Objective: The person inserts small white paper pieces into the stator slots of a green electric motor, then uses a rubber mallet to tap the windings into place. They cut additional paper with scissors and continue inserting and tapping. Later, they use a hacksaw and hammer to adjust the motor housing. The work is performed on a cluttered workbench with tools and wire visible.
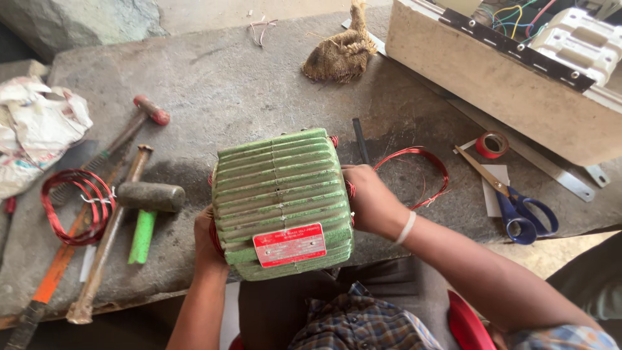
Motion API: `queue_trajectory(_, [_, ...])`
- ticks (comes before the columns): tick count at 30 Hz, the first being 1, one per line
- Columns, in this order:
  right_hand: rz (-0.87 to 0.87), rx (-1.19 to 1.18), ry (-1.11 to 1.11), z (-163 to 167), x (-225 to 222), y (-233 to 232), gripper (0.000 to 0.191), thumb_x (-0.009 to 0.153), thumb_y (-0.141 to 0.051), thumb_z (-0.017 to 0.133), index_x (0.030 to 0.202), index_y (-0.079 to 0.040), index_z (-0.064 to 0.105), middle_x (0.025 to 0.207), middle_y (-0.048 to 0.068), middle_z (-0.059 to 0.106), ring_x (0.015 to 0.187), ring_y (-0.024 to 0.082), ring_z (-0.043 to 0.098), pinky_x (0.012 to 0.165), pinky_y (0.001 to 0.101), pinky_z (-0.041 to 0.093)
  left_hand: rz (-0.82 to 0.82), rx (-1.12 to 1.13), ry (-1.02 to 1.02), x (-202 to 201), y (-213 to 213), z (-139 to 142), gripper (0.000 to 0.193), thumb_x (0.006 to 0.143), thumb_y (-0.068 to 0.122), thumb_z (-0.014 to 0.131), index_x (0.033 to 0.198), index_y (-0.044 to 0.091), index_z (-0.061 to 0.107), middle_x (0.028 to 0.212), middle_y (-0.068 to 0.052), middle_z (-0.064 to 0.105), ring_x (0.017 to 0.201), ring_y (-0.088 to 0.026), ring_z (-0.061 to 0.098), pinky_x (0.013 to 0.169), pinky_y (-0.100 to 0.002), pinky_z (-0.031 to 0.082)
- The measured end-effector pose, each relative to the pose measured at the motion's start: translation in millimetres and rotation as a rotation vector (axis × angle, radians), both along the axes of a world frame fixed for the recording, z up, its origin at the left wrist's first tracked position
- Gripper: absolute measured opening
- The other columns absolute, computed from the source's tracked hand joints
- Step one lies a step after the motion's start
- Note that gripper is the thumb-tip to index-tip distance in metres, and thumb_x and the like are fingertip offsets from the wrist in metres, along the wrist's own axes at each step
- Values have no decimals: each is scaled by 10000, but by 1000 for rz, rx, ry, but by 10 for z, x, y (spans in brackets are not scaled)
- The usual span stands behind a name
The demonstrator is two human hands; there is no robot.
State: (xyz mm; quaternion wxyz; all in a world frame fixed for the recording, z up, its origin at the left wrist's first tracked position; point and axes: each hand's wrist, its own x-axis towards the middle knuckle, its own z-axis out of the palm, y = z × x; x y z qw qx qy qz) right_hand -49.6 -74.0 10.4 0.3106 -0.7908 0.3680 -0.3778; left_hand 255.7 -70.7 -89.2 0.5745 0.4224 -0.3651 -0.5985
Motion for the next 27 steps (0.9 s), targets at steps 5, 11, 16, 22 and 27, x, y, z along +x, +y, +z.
queue_trajectory(5, [-36, -171, 137, -44, 21, 30, 336, 775, -64, 779, 1099, 0, 715, 1058, 192, 736, 947, 352, 730, 847, 388, 597, 13, 34, 94, 14, -29, -50, 271, 991, 120, 622, 1179, -70, 668, 1037, -191, 744, 803, -197, 731, 640, -336, 618])
queue_trajectory(11, [-60, -114, 202, -68, 0, 52, 329, 792, -119, 774, 1102, -28, 715, 1064, 173, 744, 955, 339, 726, 859, 378, 588, -24, 43, 154, 43, -17, -71, 303, 1008, 159, 613, 1186, -81, 666, 1050, -196, 740, 809, -203, 745, 671, -335, 641])
queue_trajectory(16, [-89, 292, -84, -90, 13, 95, 318, 837, -122, 731, 1138, -31, 688, 1063, 125, 777, 963, 283, 774, 869, 355, 606, -45, 17, 142, 33, -4, -34, 295, 1011, 141, 610, 1194, -87, 652, 1072, -218, 735, 842, -227, 745, 697, -370, 644])
queue_trajectory(22, [-1, -112, 252, -95, 4, 59, 381, 754, -167, 799, 1108, -45, 729, 1060, 155, 751, 954, 298, 735, 850, 352, 585, -78, 43, 133, 29, -26, 53, 290, 1002, 113, 588, 1198, -87, 666, 1082, -212, 742, 861, -230, 754, 718, -372, 652])
queue_trajectory(27, [-61, 199, 56, -124, 9, 84, 361, 814, -111, 772, 1156, -21, 696, 1116, 142, 752, 984, 283, 760, 890, 355, 594, -128, -88, -140, 56, -49, 24, 254, 976, 30, 636, 1189, -108, 659, 1067, -250, 726, 858, -246, 742, 728, -391, 658])
